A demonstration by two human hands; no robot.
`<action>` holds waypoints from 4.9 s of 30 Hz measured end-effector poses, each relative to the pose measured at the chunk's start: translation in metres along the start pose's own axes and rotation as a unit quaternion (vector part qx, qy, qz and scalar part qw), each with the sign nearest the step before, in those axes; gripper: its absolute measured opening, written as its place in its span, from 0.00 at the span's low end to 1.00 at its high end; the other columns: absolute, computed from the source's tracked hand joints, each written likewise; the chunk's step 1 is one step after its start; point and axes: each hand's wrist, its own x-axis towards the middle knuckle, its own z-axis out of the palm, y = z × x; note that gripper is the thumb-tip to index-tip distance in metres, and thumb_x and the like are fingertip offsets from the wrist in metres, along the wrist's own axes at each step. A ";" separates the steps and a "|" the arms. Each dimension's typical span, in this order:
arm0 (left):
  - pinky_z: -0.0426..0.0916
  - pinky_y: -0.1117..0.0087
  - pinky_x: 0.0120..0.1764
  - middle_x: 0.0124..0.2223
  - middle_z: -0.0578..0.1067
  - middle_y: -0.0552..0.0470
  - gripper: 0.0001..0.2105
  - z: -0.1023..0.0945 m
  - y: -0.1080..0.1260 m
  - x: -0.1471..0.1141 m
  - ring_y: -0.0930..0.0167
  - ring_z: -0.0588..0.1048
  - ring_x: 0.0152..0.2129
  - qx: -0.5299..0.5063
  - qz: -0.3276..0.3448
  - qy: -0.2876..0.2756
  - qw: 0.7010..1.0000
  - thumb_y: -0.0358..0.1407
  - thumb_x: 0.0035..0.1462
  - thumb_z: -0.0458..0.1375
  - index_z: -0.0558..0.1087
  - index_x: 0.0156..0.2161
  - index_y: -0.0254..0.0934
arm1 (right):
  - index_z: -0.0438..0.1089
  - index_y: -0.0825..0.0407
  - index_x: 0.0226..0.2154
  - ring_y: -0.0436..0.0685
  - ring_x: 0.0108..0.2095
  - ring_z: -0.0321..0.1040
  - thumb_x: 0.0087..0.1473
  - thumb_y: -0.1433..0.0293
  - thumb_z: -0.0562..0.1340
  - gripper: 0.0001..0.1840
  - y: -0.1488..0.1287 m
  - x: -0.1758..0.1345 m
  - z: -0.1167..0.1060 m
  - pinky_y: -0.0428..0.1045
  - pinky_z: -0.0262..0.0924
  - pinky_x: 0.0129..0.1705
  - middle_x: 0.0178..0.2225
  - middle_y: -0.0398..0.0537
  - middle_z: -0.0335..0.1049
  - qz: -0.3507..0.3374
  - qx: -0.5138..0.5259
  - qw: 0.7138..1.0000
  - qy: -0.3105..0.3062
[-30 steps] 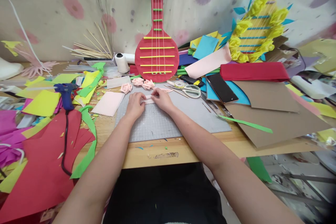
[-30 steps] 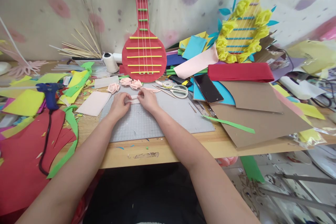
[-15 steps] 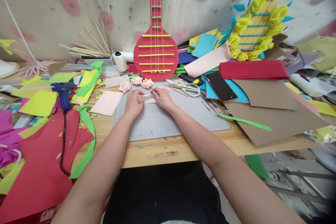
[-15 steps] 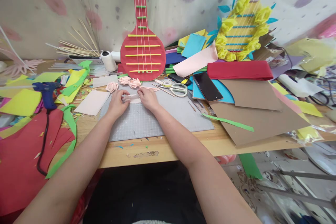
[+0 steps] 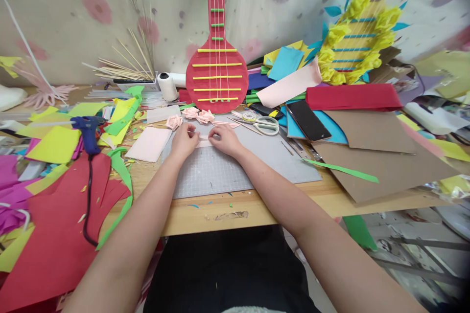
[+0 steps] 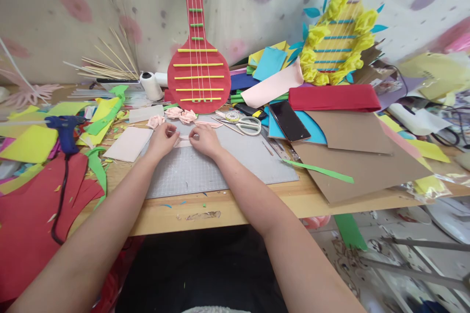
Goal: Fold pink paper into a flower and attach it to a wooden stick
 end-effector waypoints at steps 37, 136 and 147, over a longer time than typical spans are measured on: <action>0.59 0.72 0.27 0.27 0.74 0.51 0.14 -0.020 -0.018 -0.001 0.73 0.66 0.22 0.010 0.103 -0.136 0.985 0.44 0.46 0.57 0.76 0.32 0.35 | 0.68 0.52 0.37 0.58 0.43 0.58 0.50 0.72 0.57 0.09 0.002 -0.007 0.001 0.52 0.51 0.48 0.38 0.49 0.68 -0.037 -0.042 0.998 -0.018; 0.74 0.69 0.33 0.26 0.75 0.50 0.03 0.001 0.027 -0.015 0.73 0.76 0.25 -0.499 -0.238 0.019 0.833 0.30 0.47 0.61 0.71 0.28 0.31 | 0.56 0.50 0.30 0.48 0.23 0.63 0.42 0.71 0.61 0.13 -0.002 -0.005 -0.015 0.45 0.54 0.28 0.21 0.35 0.66 0.129 0.396 0.906 -0.073; 0.73 0.71 0.33 0.26 0.75 0.51 0.02 0.000 0.026 -0.016 0.75 0.74 0.22 -0.499 -0.225 0.007 0.837 0.28 0.46 0.60 0.72 0.27 0.30 | 0.55 0.50 0.30 0.47 0.21 0.62 0.43 0.71 0.61 0.13 -0.001 -0.006 -0.018 0.44 0.54 0.26 0.19 0.35 0.67 0.149 0.403 0.899 -0.087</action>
